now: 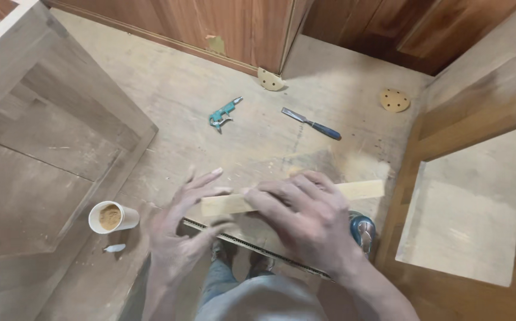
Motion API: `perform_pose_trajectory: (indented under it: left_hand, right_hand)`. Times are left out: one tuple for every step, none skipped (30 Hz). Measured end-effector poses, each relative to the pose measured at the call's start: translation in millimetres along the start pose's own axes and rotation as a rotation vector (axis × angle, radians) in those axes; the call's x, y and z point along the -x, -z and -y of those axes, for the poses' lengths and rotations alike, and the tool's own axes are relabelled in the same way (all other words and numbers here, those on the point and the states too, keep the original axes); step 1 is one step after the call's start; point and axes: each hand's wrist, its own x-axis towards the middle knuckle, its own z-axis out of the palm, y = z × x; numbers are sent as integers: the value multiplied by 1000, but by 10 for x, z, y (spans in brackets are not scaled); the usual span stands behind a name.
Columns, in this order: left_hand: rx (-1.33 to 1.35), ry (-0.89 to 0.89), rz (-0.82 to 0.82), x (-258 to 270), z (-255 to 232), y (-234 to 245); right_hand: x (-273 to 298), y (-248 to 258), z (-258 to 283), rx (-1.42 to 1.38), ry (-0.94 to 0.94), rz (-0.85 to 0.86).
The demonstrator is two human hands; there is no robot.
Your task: The person sands the surface and edges of a wooden board using a power sander, turning the board over and holding it in different orientations to reach all sides.
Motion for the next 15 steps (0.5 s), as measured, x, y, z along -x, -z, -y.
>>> perform_pose_trajectory:
  left_hand:
    - [9, -5, 7, 20, 38, 11]
    - [-5, 17, -56, 32, 75, 38]
    - [-18, 40, -119, 41, 115, 64]
    - [-15, 39, -109, 34, 166, 83]
    - [-23, -4, -83, 30, 223, 105]
    - [-38, -36, -67, 66, 256, 131]
    - [-43, -26, -68, 26, 247, 114]
    - [-61, -41, -61, -6, 238, 106]
    - [-80, -56, -53, -39, 225, 101]
    - [-82, -56, -53, -41, 239, 118]
    - [-56, 20, -77, -50, 248, 130]
    - [-23, 91, -98, -85, 271, 121]
    - [-17, 86, -95, -101, 286, 123]
    - [-3, 78, -80, -105, 302, 126]
    - [11, 71, -65, -107, 317, 126]
  right_hand:
    - [43, -70, 30, 11, -6, 0]
    - [79, -149, 65, 40, -6, -37]
    - [112, -231, 97, 69, -5, -75]
    - [248, -308, 76, 74, -14, -76]
    - [384, -392, 59, 155, -55, -59]
    - [527, -472, 53, 221, -88, -36]
    - [651, -472, -19, 211, -89, -31]
    - [765, -485, -99, 291, -152, -126]
    - [874, -497, -177, 371, -216, -220]
    - [959, -433, -243, 369, -217, -221]
    - [1041, -364, -315, 367, -379, -360]
    - [1123, -283, -407, 371, -540, -501]
    - [1360, -288, -534, 379, -540, -504]
    - [1605, -294, -651, 318, -659, -472]
    - [1855, -297, -768, 256, -777, -439]
